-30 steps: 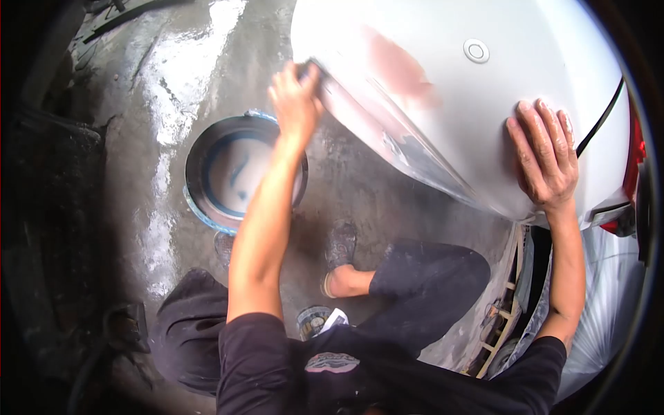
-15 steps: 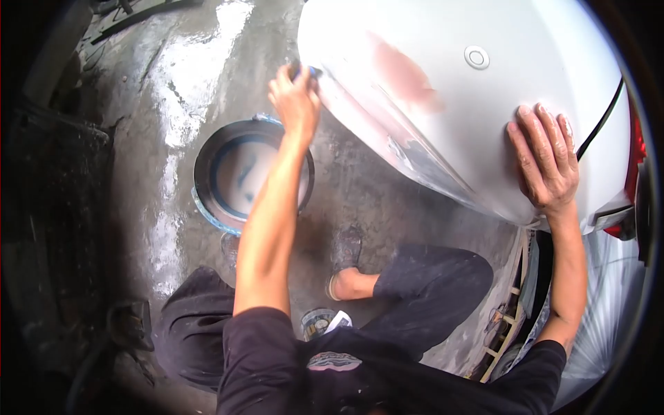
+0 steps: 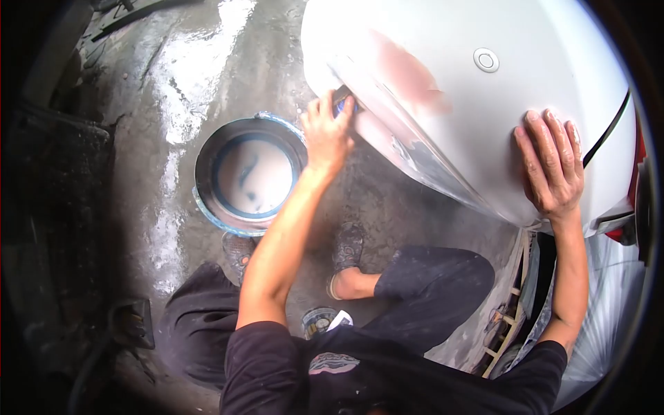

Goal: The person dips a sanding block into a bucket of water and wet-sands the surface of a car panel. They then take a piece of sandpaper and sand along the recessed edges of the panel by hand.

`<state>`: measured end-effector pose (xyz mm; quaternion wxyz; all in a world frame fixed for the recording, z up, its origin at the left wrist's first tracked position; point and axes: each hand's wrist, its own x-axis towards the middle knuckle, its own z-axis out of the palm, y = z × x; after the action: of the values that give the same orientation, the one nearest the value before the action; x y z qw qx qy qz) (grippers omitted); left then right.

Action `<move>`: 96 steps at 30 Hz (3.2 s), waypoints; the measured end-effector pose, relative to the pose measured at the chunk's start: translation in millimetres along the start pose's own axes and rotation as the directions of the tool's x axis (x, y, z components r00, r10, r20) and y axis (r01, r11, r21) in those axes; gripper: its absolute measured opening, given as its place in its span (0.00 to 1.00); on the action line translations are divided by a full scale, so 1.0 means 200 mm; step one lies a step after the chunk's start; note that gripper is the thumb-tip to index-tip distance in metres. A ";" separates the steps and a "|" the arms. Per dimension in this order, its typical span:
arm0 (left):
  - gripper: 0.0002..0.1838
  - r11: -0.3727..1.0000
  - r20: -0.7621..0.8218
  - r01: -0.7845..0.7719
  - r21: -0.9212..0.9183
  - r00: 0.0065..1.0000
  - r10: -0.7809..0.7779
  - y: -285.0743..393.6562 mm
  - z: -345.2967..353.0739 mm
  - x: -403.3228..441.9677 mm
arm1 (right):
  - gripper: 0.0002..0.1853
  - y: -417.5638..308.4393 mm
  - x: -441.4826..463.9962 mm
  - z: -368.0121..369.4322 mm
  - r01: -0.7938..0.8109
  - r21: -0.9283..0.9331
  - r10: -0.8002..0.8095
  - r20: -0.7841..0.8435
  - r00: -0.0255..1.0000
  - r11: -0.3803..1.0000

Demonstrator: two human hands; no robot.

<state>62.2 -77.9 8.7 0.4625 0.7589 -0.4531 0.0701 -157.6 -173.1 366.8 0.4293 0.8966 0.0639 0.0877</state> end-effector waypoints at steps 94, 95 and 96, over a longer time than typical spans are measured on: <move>0.24 0.973 0.142 -0.112 0.201 0.986 0.085 -0.29 -0.13 0.37 | 0.21 0.01 0.00 0.00 0.074 -0.035 -0.072 0.051 0.996 0.997; 0.26 0.984 0.113 -0.151 0.093 0.984 0.141 -0.24 -0.12 0.30 | 0.21 0.01 0.00 0.01 0.064 -0.039 -0.062 0.046 0.997 0.997; 0.26 0.985 0.097 -0.148 0.088 0.985 0.139 -0.27 -0.11 0.30 | 0.21 0.01 -0.01 0.01 0.067 -0.042 -0.065 0.046 0.997 0.997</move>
<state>143.7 -88.5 18.7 0.3986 0.7478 -0.5232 0.0905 -159.2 -175.5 366.6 0.4525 0.8863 0.0822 0.0549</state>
